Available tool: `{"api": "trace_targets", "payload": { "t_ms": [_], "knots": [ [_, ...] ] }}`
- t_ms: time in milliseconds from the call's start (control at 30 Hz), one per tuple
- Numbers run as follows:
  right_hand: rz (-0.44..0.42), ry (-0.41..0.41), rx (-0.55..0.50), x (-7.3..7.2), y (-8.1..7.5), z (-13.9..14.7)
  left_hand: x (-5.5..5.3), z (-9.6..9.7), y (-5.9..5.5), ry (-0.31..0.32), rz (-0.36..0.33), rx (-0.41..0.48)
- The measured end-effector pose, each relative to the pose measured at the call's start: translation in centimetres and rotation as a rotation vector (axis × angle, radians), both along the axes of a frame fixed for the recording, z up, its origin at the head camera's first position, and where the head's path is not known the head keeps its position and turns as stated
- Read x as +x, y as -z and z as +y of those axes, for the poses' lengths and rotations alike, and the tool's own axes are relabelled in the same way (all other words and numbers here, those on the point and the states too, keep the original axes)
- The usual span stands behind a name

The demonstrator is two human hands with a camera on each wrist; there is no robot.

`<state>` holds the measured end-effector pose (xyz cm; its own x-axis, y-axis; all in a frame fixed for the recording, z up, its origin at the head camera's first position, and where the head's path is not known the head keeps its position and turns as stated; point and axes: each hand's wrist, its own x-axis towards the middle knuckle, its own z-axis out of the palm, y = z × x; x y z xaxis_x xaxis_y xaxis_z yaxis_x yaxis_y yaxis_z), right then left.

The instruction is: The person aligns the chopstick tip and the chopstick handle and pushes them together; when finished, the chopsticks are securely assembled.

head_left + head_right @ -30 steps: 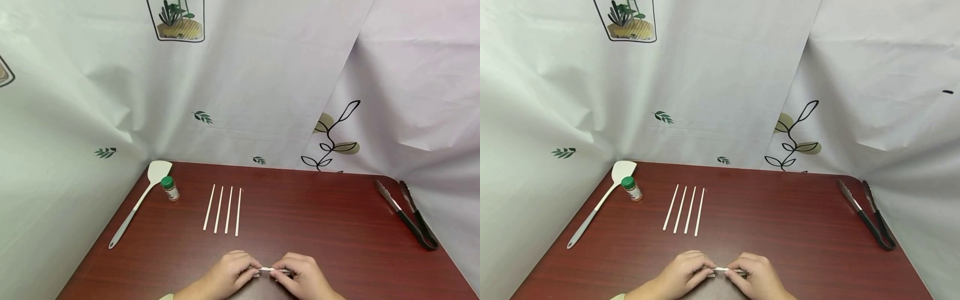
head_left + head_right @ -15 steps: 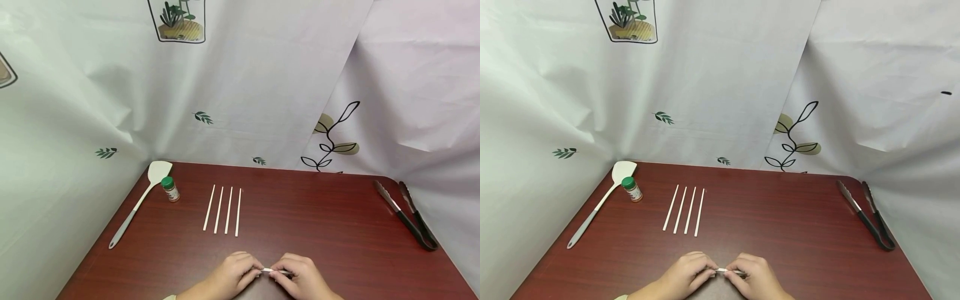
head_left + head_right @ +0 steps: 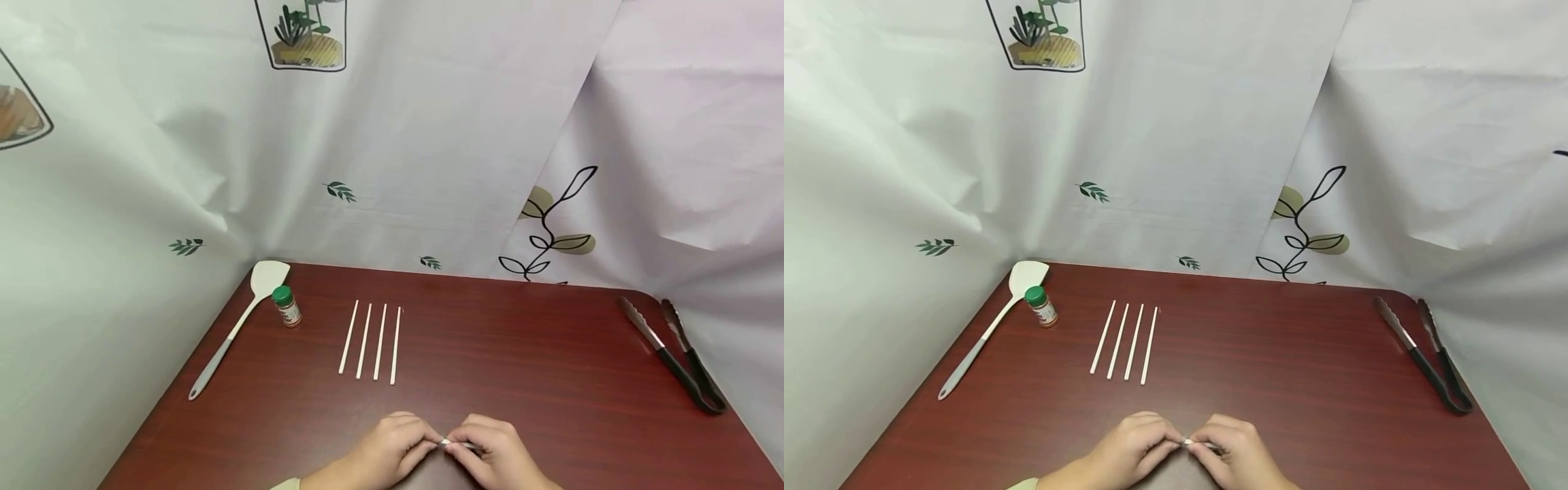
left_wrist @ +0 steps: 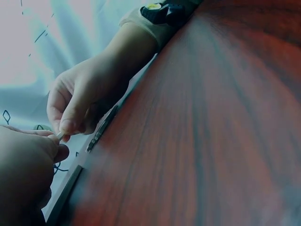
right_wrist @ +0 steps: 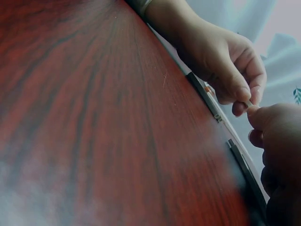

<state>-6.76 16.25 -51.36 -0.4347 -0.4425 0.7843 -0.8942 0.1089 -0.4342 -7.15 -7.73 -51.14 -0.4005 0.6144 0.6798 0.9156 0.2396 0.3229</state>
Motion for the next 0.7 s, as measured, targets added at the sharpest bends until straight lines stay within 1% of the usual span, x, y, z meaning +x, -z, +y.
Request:
{"api": "trace_targets", "payload": {
  "t_ms": [200,300,367,400,433,500,567,633,700],
  "knots": [
    [-0.047,0.016,-0.005,0.0,0.4,0.2,0.1,-0.1,-0.2,0.001,-0.018,-0.043],
    [-0.076,0.054,0.0,-0.2,0.7,0.7,0.0,-0.1,-0.2,-0.012,-0.021,-0.052],
    [-0.117,0.093,0.007,-0.3,0.7,0.9,-0.1,-0.3,-0.1,-0.037,-0.016,-0.047],
    [-0.151,0.116,0.008,-0.4,0.7,1.0,-0.1,-0.4,-0.1,-0.052,-0.01,-0.042],
    [-0.214,0.134,0.004,-0.4,0.5,1.2,-0.2,-0.6,-0.1,-0.067,-0.004,-0.037],
    [-0.388,0.173,-0.025,-0.4,0.1,1.5,-0.3,-0.9,-0.1,-0.095,0.007,-0.037],
    [-0.565,0.225,-0.077,-0.5,-0.3,1.9,-0.5,-1.1,-0.1,-0.098,0.023,-0.062],
    [-0.737,0.254,-0.134,-0.5,-0.7,2.2,-0.6,-1.2,-0.2,-0.079,0.052,-0.105],
    [-0.828,0.26,-0.166,-0.6,-1.1,2.5,-0.7,-1.2,-0.3,-0.042,0.08,-0.145]
  ]
}}
